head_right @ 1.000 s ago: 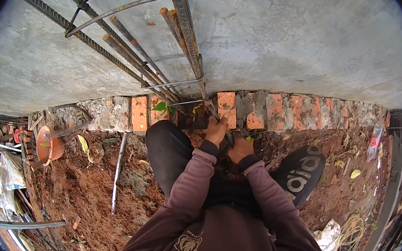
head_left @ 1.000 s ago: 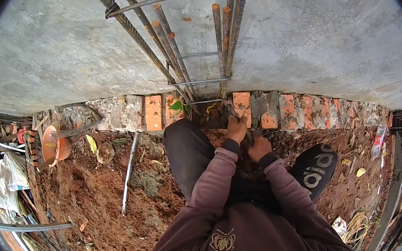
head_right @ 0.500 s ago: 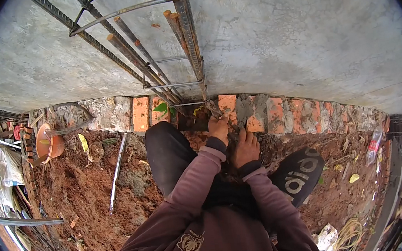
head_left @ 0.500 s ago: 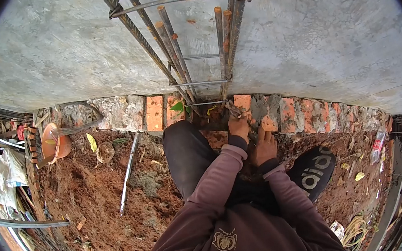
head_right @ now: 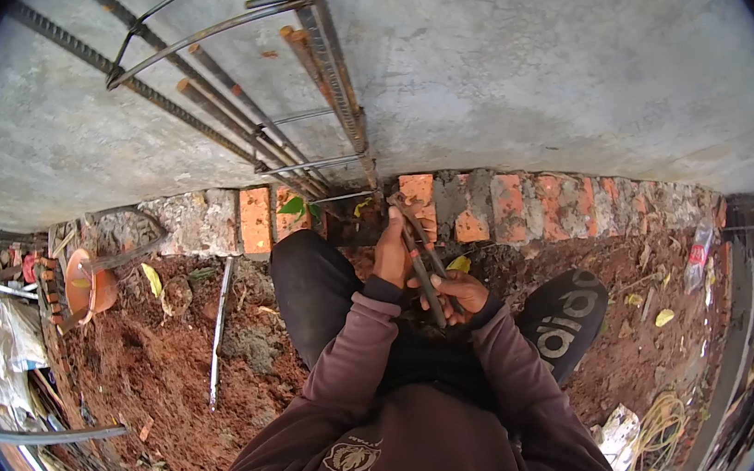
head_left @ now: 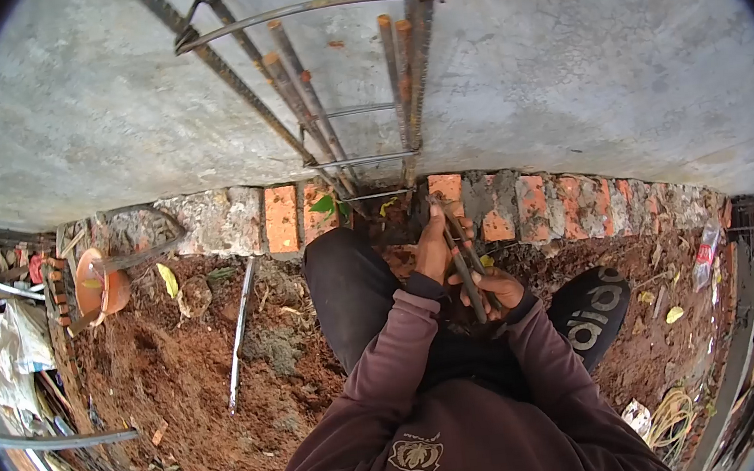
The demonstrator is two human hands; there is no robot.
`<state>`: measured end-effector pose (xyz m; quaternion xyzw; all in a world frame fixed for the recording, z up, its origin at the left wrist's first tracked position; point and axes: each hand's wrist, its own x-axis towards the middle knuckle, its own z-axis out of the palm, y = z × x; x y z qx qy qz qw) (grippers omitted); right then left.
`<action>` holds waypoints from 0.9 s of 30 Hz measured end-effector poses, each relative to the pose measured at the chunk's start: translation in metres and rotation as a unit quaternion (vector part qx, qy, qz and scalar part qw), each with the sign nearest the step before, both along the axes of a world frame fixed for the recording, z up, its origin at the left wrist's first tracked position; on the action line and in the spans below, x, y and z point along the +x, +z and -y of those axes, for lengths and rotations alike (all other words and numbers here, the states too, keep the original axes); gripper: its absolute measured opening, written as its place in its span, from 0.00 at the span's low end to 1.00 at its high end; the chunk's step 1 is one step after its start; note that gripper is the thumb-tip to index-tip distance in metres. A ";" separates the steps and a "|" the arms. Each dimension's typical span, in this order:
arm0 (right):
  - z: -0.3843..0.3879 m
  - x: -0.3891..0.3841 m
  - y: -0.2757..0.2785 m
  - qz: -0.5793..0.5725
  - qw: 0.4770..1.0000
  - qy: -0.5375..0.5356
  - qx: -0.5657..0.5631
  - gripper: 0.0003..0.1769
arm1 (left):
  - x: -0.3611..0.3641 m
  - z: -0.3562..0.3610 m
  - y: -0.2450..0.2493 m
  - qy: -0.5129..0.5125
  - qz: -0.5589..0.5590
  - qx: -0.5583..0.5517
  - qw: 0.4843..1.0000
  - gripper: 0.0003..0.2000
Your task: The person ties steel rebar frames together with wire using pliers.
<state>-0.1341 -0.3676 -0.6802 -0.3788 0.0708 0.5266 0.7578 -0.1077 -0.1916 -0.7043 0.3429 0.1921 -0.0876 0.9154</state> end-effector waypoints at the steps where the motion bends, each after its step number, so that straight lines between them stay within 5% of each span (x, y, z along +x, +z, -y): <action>1: 0.005 -0.002 0.000 -0.009 1.000 -0.011 0.018 0.24 | -0.001 0.003 0.006 0.009 0.004 -0.048 0.999 0.26; 2: 0.007 -0.002 0.002 -0.016 0.999 -0.018 0.037 0.24 | -0.001 0.008 0.001 0.029 0.013 -0.081 0.996 0.28; 9: 0.014 -0.007 0.002 -0.060 0.992 -0.036 0.104 0.29 | -0.001 -0.011 0.007 -0.080 -0.011 0.233 0.969 0.22; 12: 0.024 0.001 0.017 -0.027 0.994 -0.031 0.097 0.31 | 0.001 -0.018 -0.030 0.085 0.081 0.391 0.913 0.23; 15: 0.048 0.029 0.049 0.027 0.999 0.000 -0.018 0.33 | 0.003 -0.029 -0.024 0.110 -0.032 0.357 0.927 0.23; 16: 0.059 0.043 0.059 0.048 0.996 0.017 -0.069 0.33 | 0.000 -0.036 -0.041 0.065 -0.005 0.161 0.985 0.23; 17: 0.076 0.059 0.067 0.076 0.981 0.073 -0.161 0.33 | -0.002 -0.033 -0.036 0.063 -0.005 0.135 0.989 0.23; 18: 0.092 0.077 0.072 0.103 0.954 0.130 -0.251 0.33 | -0.005 -0.029 -0.024 0.063 -0.004 0.109 0.992 0.24; 20: 0.112 0.113 0.067 0.281 0.786 0.319 -0.449 0.35 | -0.007 -0.022 0.001 0.064 0.010 0.070 0.995 0.23; 22: 0.143 0.128 0.032 0.492 0.623 0.348 -0.499 0.35 | -0.012 -0.018 0.011 0.048 0.045 0.029 0.997 0.22; 25: 0.172 0.131 0.003 0.607 0.485 0.298 -0.555 0.35 | -0.020 -0.010 0.028 0.017 0.060 0.046 0.997 0.21; 26: 0.164 0.129 0.000 0.568 0.428 0.333 -0.619 0.33 | -0.020 -0.007 0.033 0.008 0.059 0.065 0.996 0.21; 27: 0.153 0.136 -0.006 0.587 0.497 0.281 -0.574 0.31 | -0.018 -0.003 0.038 -0.005 0.068 0.087 0.994 0.21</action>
